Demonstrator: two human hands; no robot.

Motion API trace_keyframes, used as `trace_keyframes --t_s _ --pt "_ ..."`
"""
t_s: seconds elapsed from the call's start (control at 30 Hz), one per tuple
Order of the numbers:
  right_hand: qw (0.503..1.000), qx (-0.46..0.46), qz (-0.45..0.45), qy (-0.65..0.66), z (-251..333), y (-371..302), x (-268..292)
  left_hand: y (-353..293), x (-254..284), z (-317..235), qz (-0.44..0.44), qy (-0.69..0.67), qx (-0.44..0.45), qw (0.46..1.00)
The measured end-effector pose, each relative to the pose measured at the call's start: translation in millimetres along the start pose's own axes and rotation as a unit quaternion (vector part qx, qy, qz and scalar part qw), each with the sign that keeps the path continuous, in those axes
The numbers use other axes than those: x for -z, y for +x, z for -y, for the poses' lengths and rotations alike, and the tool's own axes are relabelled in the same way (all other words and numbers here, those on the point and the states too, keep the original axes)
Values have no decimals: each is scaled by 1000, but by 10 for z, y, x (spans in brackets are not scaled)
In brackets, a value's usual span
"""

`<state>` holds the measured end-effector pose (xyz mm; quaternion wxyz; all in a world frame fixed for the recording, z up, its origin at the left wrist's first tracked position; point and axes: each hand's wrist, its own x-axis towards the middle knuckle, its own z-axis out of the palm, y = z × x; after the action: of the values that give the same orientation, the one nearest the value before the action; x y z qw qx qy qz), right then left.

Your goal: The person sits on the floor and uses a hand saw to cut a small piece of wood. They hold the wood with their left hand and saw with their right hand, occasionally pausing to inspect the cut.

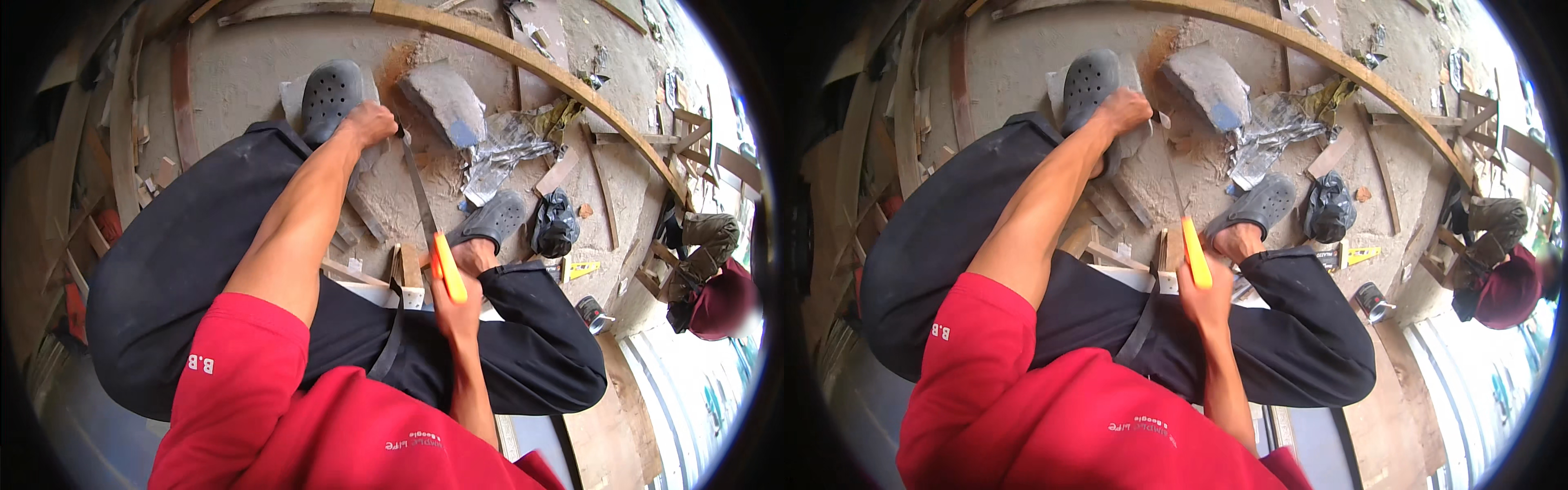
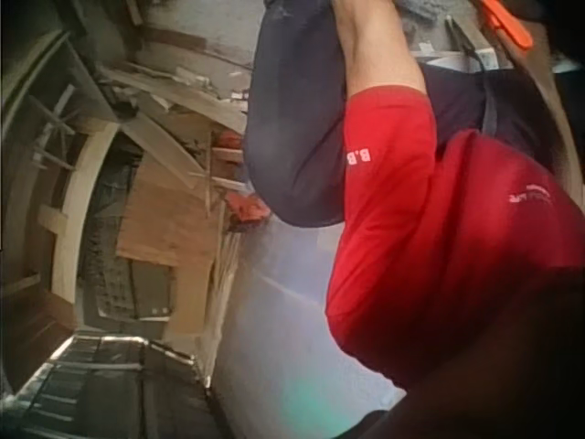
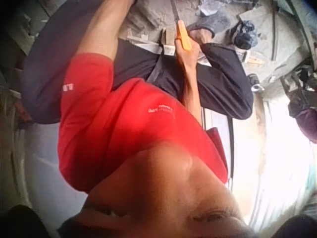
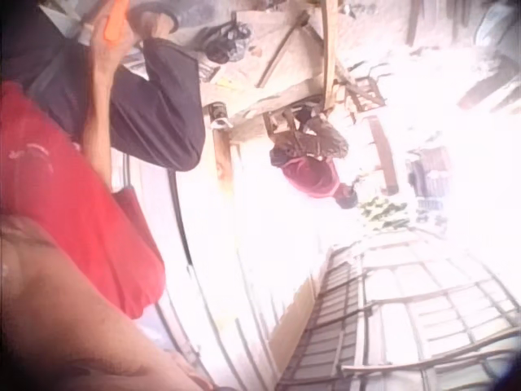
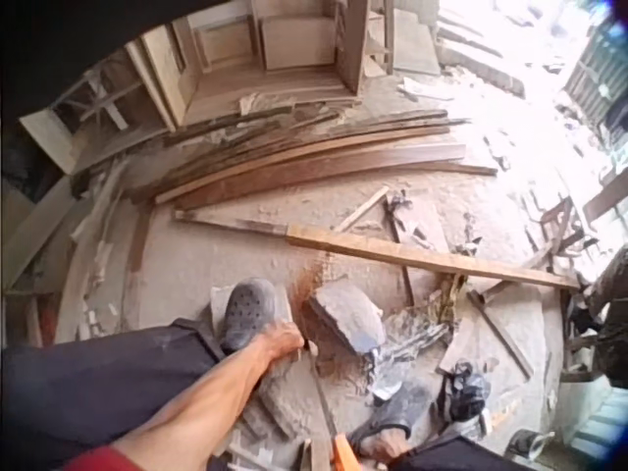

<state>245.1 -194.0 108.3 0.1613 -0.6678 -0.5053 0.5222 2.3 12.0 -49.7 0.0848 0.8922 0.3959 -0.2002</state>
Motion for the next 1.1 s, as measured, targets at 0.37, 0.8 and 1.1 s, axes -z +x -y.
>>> trace_keyframes --t_s 0.37,0.8,1.1 --pt "997 47 -52 -38 40 502 -312 6 2 21 -34 -19 3 999" --pt "998 38 -33 -21 110 402 -180 -9 -54 65 -45 -15 11 999" --pt "999 20 -36 -27 63 363 -232 22 -98 48 -31 -8 11 999"
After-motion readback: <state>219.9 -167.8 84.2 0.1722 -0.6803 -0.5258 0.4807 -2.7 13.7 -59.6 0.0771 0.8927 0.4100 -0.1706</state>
